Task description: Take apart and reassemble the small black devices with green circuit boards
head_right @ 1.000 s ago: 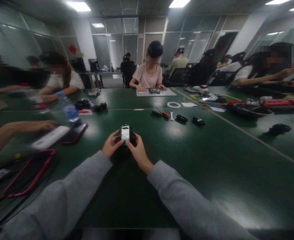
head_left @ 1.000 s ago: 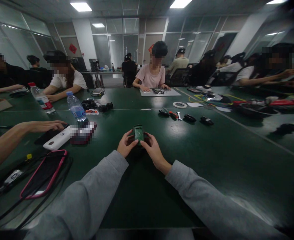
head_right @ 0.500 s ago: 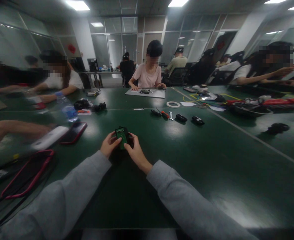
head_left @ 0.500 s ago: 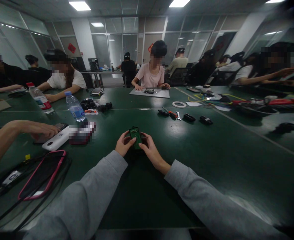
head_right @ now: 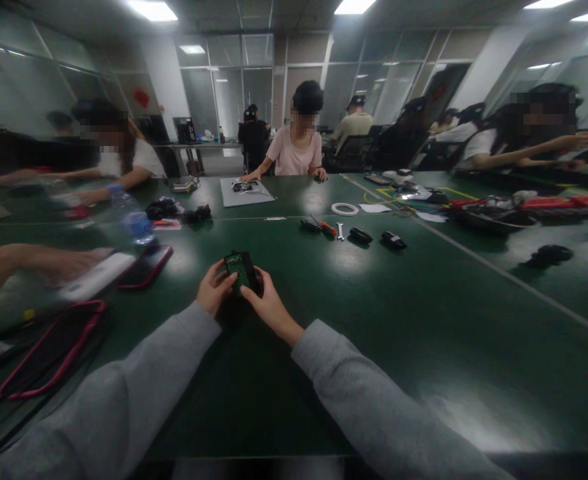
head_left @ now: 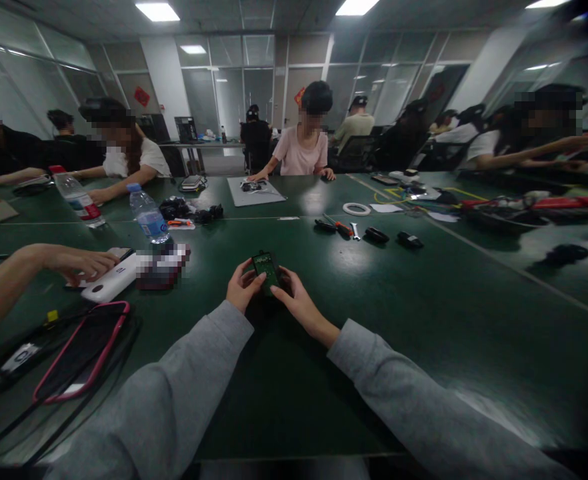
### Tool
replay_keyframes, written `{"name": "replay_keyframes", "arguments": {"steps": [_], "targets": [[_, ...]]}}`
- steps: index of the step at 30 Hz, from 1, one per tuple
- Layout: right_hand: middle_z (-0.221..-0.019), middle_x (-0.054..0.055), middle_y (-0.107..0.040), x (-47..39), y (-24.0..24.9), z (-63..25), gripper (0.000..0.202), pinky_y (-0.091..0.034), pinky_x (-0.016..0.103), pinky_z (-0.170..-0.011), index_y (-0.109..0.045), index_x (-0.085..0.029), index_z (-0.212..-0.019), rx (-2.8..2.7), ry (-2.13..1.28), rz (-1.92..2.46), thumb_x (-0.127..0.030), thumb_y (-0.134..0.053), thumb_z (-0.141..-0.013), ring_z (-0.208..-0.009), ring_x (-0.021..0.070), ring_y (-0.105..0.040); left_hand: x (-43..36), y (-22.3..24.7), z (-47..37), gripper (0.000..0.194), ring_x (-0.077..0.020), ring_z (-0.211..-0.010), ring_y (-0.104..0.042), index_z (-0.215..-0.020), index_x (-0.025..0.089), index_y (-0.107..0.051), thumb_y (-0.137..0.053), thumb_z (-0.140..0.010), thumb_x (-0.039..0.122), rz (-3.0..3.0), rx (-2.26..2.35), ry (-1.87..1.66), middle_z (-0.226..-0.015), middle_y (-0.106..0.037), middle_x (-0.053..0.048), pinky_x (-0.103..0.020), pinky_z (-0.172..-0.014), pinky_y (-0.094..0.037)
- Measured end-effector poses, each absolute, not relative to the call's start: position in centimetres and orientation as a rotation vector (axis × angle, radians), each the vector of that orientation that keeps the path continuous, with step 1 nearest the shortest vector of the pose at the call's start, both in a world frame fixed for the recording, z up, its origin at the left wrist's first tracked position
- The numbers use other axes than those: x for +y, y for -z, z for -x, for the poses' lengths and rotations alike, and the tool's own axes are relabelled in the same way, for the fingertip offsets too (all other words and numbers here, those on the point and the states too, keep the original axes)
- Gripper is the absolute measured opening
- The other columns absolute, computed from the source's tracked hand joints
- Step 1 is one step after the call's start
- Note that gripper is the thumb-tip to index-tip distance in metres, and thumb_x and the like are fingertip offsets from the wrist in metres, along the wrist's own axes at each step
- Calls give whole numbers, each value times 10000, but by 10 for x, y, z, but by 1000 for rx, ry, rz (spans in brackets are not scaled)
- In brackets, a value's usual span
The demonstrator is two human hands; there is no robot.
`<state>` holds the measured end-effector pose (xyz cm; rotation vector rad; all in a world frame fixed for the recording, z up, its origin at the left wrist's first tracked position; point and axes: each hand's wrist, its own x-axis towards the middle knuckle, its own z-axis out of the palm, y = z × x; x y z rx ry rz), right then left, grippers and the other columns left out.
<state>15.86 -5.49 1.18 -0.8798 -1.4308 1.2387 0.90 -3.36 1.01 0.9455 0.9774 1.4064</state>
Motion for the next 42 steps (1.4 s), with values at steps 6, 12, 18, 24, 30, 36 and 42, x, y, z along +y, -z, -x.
{"name": "replay_keyframes", "arguments": {"steps": [6, 12, 18, 24, 30, 36, 42], "targets": [[-1234, 69, -488, -60, -19, -161, 591, -409, 374, -1007, -298, -244, -1360, -1425, -1317, 827, -460, -538, -865, -1141, 183, -488, -36, -14, -10, 641, -165, -830, -633, -1199, 252, -488, -764, -624, 319, -784, 912, -1388, -1000, -624, -59, -281, -677, -527], [-1257, 57, -474, -60, -20, -160, 549, -411, 350, -1009, -311, -257, -1337, -1400, -1345, 813, -461, -525, -875, -1161, 175, -473, -35, -12, -11, 617, -160, -816, -638, -1206, 240, -502, -751, -644, 302, -796, 875, -1346, -976, -644, -59, -296, -724, -520], [-1167, 83, -496, -59, -14, -159, 683, -467, 352, -932, -217, -246, -1339, -1390, -1288, 836, -441, -612, -818, -1048, 188, -539, -35, -13, -13, 619, -183, -897, -635, -1233, 195, -523, -737, -658, 270, -790, 830, -1308, -1042, -656, -81, -339, -855, -486], [-1086, 77, -510, -59, -14, -157, 707, -480, 363, -881, -215, -237, -1264, -1368, -1215, 892, -432, -675, -764, -990, 201, -561, -36, -10, -16, 624, -214, -992, -616, -1283, 194, -498, -690, -713, 361, -844, 845, -1318, -1083, -655, -93, -388, -941, -439], [-1053, 63, -511, -57, -11, -157, 642, -486, 342, -843, -259, -242, -1217, -1363, -1218, 884, -419, -679, -764, -971, 197, -561, -34, -5, -16, 668, -233, -1080, -579, -1314, 207, -471, -695, -707, 370, -937, 880, -1337, -1141, -633, -101, -403, -1000, -395], [-1049, 58, -505, -55, -9, -158, 649, -482, 351, -845, -279, -248, -1226, -1381, -1207, 900, -420, -688, -752, -973, 200, -552, -34, -7, -16, 665, -226, -1069, -587, -1336, 224, -442, -675, -730, 367, -909, 885, -1338, -1155, -631, -96, -399, -990, -411], [-1022, 49, -507, -56, -12, -158, 640, -480, 343, -830, -286, -247, -1212, -1373, -1226, 882, -414, -692, -747, -946, 193, -557, -37, -11, -17, 647, -228, -1068, -592, -1321, 213, -465, -683, -725, 340, -851, 892, -1336, -1138, -641, -98, -389, -987, -419]]}}
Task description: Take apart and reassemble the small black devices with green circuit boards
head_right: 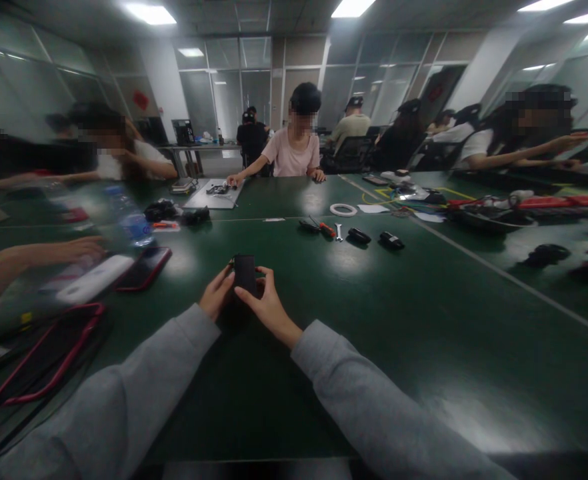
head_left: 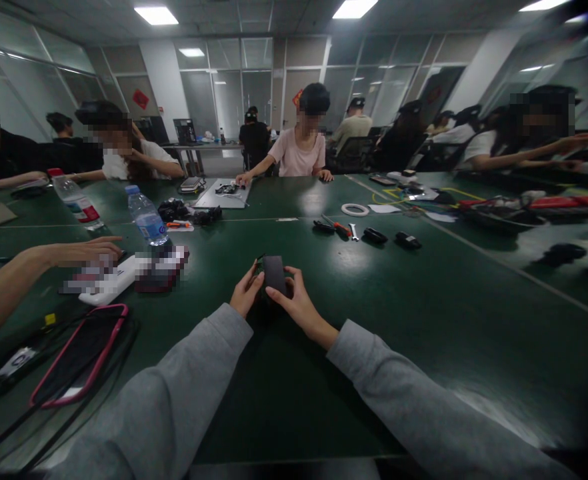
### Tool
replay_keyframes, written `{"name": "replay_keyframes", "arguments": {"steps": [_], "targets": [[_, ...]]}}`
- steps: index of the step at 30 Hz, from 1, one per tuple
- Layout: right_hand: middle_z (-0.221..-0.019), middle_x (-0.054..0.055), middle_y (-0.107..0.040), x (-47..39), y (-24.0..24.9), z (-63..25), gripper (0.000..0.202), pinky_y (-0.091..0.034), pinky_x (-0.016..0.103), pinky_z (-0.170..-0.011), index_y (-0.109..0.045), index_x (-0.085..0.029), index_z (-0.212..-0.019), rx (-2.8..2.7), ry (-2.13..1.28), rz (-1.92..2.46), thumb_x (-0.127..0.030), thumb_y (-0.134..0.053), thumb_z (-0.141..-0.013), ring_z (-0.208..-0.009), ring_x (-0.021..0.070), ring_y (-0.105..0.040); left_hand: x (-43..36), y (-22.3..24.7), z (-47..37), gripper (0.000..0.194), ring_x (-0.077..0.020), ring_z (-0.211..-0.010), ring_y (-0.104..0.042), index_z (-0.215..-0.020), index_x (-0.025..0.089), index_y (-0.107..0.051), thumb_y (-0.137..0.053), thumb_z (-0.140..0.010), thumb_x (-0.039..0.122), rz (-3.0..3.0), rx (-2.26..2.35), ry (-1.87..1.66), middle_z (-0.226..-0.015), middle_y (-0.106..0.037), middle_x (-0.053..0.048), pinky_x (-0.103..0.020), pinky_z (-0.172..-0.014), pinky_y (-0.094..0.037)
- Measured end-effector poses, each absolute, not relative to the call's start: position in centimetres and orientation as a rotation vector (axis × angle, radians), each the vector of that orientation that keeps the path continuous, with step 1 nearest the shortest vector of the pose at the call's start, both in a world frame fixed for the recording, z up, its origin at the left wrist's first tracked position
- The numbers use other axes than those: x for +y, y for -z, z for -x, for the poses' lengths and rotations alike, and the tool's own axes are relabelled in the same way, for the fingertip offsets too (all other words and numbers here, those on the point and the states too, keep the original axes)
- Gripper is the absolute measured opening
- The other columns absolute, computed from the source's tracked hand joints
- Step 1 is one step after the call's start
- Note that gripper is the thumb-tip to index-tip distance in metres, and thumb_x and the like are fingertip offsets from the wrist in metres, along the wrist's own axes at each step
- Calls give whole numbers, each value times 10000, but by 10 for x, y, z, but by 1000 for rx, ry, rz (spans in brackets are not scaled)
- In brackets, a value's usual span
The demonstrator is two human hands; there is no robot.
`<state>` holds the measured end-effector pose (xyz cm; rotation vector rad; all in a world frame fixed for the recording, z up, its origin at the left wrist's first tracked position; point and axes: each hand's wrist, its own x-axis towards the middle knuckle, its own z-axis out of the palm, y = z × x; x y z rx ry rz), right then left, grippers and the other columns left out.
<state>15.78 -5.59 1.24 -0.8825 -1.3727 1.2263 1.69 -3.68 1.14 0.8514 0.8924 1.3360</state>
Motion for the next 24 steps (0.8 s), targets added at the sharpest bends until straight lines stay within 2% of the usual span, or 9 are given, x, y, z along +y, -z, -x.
{"name": "replay_keyframes", "arguments": {"steps": [9, 16, 24], "targets": [[-986, 37, -513, -56, -13, -159, 655, -468, 360, -841, -303, -255, -1221, -1419, -1189, 933, -439, -698, -732, -926, 189, -546, -38, -13, -17, 640, -241, -1087, -585, -1321, 199, -465, -675, -733, 342, -848, 890, -1336, -1181, -623, -108, -386, -977, -433], [-970, 42, -513, -55, -14, -160, 653, -459, 386, -853, -329, -243, -1214, -1459, -1149, 956, -465, -698, -724, -916, 195, -535, -37, -12, -17, 614, -254, -1172, -525, -1310, 210, -476, -662, -744, 359, -826, 902, -1345, -1279, -557, -102, -399, -1006, -412], [-981, 34, -500, -57, -13, -160, 690, -440, 392, -888, -307, -255, -1226, -1501, -1091, 965, -437, -723, -706, -944, 193, -519, -33, -6, -14, 602, -257, -1176, -522, -1294, 212, -497, -648, -747, 411, -867, 911, -1331, -1255, -575, -110, -410, -1016, -398]]}}
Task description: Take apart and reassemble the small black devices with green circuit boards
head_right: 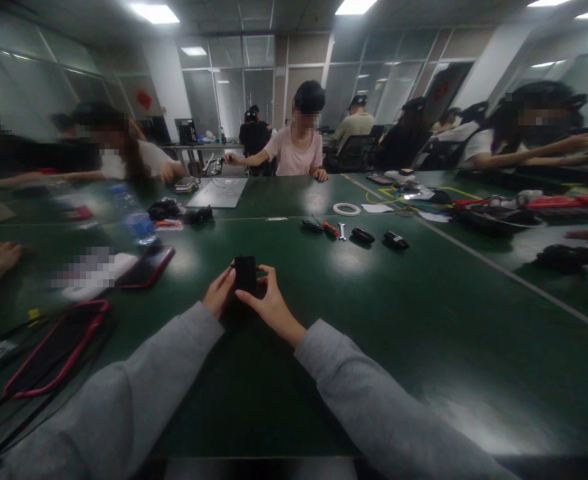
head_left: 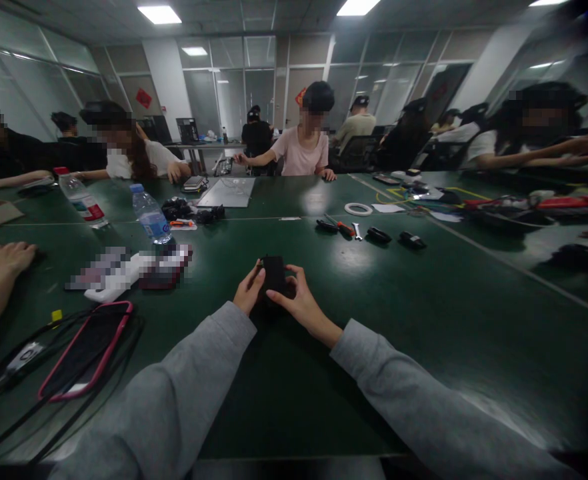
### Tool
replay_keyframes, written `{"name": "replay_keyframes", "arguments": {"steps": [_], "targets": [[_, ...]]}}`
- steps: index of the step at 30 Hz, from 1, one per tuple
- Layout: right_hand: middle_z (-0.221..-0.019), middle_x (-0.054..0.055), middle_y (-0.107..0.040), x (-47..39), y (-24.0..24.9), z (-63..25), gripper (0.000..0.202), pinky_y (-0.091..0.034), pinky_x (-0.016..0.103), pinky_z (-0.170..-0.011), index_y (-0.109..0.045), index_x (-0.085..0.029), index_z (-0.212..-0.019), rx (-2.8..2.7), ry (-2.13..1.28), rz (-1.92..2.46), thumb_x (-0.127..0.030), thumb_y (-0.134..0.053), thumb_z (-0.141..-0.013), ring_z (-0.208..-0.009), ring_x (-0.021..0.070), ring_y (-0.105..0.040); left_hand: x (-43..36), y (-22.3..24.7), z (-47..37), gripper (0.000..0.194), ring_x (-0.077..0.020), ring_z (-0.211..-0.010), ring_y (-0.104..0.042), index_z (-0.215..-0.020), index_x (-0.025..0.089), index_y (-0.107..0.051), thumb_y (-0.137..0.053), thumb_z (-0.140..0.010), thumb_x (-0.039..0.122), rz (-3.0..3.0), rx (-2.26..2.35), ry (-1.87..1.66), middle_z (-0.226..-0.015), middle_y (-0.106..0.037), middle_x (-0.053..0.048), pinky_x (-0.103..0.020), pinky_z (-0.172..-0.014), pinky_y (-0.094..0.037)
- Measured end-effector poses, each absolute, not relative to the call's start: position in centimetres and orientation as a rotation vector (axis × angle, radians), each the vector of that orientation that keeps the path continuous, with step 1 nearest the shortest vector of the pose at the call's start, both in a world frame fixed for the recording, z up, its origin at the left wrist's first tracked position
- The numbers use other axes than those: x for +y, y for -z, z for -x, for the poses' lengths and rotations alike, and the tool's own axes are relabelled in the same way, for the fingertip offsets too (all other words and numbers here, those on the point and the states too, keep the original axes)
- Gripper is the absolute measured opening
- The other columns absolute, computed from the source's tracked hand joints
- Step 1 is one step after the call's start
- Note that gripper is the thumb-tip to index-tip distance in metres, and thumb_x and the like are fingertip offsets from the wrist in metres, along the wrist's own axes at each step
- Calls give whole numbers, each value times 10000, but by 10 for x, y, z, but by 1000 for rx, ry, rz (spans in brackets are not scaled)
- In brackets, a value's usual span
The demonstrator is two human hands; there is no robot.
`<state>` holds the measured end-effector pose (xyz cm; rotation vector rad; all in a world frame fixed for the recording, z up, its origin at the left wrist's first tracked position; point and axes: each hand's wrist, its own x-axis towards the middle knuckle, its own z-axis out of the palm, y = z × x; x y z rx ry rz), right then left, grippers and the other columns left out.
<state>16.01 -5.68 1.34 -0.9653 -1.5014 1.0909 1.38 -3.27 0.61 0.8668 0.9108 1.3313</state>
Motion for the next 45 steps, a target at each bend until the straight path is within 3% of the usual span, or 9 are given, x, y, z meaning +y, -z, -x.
{"name": "replay_keyframes", "arguments": {"steps": [5, 12, 16, 21, 25, 31, 41, 45], "targets": [[-954, 25, -508, -57, -16, -161, 672, -445, 381, -868, -311, -259, -1233, -1517, -1109, 936, -419, -715, -720, -921, 191, -527, -38, -14, -15, 645, -249, -1077, -591, -1332, 202, -448, -650, -750, 392, -890, 914, -1295, -1169, -628, -112, -416, -985, -425], [-954, 25, -521, -56, -16, -162, 670, -444, 384, -868, -335, -267, -1245, -1512, -1112, 933, -411, -724, -719, -924, 196, -528, -40, -17, -16, 583, -245, -1034, -610, -1261, 174, -528, -672, -731, 369, -885, 906, -1319, -1133, -644, -119, -389, -946, -452], [-967, 28, -526, -56, -14, -162, 635, -442, 376, -867, -367, -263, -1250, -1558, -1069, 934, -414, -710, -737, -926, 194, -526, -36, -12, -15, 513, -239, -991, -625, -1151, 166, -605, -656, -724, 446, -820, 913, -1320, -1097, -654, -118, -369, -896, -481], [-1123, 53, -497, -59, -13, -160, 587, -426, 366, -906, -412, -248, -1236, -1613, -988, 920, -404, -701, -750, -1013, 199, -502, -33, -10, -15, 498, -225, -887, -650, -1003, 109, -655, -625, -720, 519, -739, 890, -1331, -957, -685, -133, -366, -873, -489], [-1156, 62, -492, -62, -15, -158, 575, -418, 373, -923, -429, -244, -1247, -1613, -964, 944, -404, -690, -760, -1038, 206, -492, -34, -12, -15, 486, -214, -845, -656, -1001, 110, -653, -641, -714, 503, -713, 888, -1340, -921, -691, -122, -357, -840, -501], [-1082, 50, -516, -56, -22, -165, 571, -413, 377, -935, -363, -273, -1332, -1449, -824, 1007, -419, -601, -834, -1010, 195, -507, -35, -18, -15, 534, -215, -791, -669, -1148, 136, -590, -593, -758, 501, -607, 870, -1340, -936, -690, -117, -369, -749, -535], [-1082, 57, -539, -47, -24, -175, 422, -420, 349, -919, -484, -223, -1189, -1275, -693, 1044, -469, -550, -852, -1017, 193, -514, -40, -26, -14, 534, -208, -680, -666, -1160, 122, -560, -567, -781, 498, -648, 894, -1269, -892, -687, -126, -358, -621, -541], [-1023, 46, -563, -32, -19, -186, 384, -489, 346, -816, -496, -220, -1093, -999, -949, 1023, -503, -531, -836, -926, 189, -550, -38, -24, -10, 549, -187, -600, -644, -1080, 98, -586, -483, -803, 561, -651, 889, -1231, -836, -684, -121, -324, -540, -523]]}}
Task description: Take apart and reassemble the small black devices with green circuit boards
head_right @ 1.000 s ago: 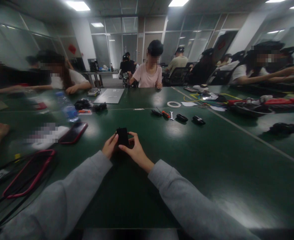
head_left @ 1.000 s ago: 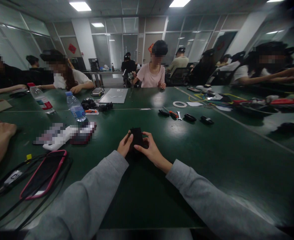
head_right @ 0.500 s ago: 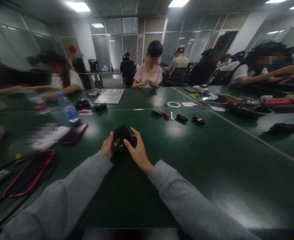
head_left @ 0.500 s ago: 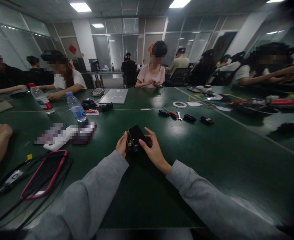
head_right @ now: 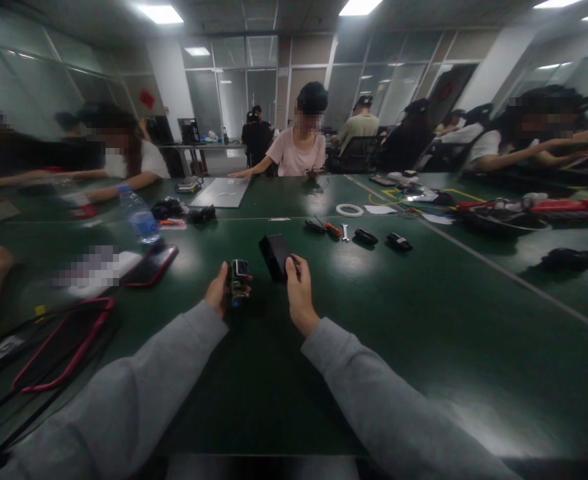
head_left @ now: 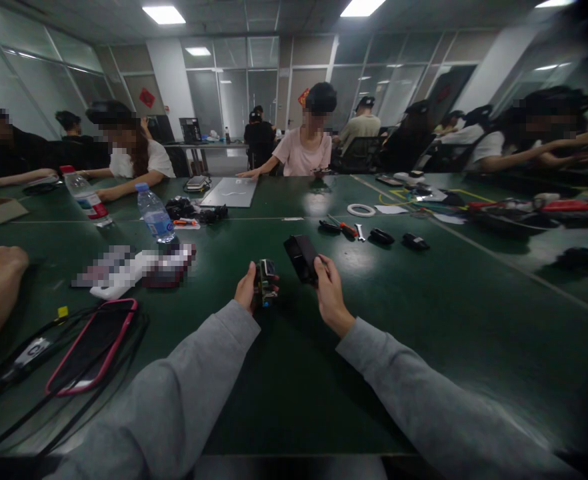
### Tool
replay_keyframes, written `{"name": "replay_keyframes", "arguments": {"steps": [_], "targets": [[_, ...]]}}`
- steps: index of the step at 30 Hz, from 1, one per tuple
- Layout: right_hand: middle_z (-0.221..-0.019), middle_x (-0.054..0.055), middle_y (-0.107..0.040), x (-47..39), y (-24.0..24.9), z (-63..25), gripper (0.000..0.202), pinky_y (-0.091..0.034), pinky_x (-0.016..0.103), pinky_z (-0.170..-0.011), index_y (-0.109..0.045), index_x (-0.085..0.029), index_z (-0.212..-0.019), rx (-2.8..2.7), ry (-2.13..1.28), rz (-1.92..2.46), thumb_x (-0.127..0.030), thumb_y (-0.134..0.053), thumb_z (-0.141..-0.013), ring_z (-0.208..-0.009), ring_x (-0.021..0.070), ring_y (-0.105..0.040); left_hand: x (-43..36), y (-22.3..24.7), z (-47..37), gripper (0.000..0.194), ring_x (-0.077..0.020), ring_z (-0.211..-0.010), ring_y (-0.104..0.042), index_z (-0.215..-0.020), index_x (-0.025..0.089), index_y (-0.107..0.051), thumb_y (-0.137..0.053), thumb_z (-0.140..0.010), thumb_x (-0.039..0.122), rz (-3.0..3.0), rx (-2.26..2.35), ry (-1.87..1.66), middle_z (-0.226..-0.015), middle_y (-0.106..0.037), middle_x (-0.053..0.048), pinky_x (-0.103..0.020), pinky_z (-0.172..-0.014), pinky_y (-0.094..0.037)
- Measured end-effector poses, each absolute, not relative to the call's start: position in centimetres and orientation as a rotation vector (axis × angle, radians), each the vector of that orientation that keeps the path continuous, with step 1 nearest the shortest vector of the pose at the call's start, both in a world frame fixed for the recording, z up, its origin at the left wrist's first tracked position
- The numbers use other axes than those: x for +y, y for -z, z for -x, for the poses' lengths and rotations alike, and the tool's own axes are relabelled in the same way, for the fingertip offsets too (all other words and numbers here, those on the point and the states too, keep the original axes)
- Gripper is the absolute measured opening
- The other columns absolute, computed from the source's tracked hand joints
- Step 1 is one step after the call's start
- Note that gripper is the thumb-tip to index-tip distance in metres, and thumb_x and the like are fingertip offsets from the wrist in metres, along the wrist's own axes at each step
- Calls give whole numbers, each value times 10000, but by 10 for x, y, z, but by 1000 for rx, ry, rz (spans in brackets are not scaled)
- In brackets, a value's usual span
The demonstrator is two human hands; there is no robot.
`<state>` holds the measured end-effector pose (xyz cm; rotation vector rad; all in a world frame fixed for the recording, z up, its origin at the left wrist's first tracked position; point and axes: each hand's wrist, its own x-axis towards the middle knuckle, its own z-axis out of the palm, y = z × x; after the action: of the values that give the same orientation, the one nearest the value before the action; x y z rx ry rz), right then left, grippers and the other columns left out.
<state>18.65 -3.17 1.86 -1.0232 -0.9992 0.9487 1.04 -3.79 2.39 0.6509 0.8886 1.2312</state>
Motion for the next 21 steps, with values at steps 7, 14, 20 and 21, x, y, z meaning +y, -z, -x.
{"name": "replay_keyframes", "arguments": {"steps": [7, 14, 20, 21], "targets": [[-890, 82, -622, -10, -19, -210, 276, -527, 328, -650, -539, -195, -972, -705, -1614, 922, -392, -376, -867, -797, 198, -607, -31, -24, 1, 526, -116, -484, -568, -1085, 108, -585, -353, -873, 529, -449, 727, -1204, -676, -631, -54, -230, -444, -449], [-937, 98, -634, -11, -25, -213, 359, -511, 308, -647, -554, -172, -1037, -748, -1724, 891, -428, -344, -902, -738, 179, -605, -27, -22, 10, 502, -120, -530, -574, -1118, 101, -566, -365, -875, 492, -323, 591, -1195, -714, -625, -63, -250, -489, -470], [-909, 92, -633, -16, -29, -206, 389, -497, 292, -612, -532, -172, -1061, -829, -1716, 901, -504, -400, -906, -704, 173, -602, -26, -20, 5, 453, -176, -667, -636, -1037, 101, -582, -444, -847, 488, -346, 668, -1199, -801, -650, -92, -314, -597, -520], [-909, 87, -632, -17, -30, -205, 373, -496, 283, -608, -528, -173, -1068, -833, -1719, 898, -491, -423, -905, -704, 167, -602, -26, -20, 4, 432, -190, -709, -645, -1026, 106, -583, -466, -839, 478, -356, 677, -1193, -826, -654, -96, -333, -633, -528]]}}
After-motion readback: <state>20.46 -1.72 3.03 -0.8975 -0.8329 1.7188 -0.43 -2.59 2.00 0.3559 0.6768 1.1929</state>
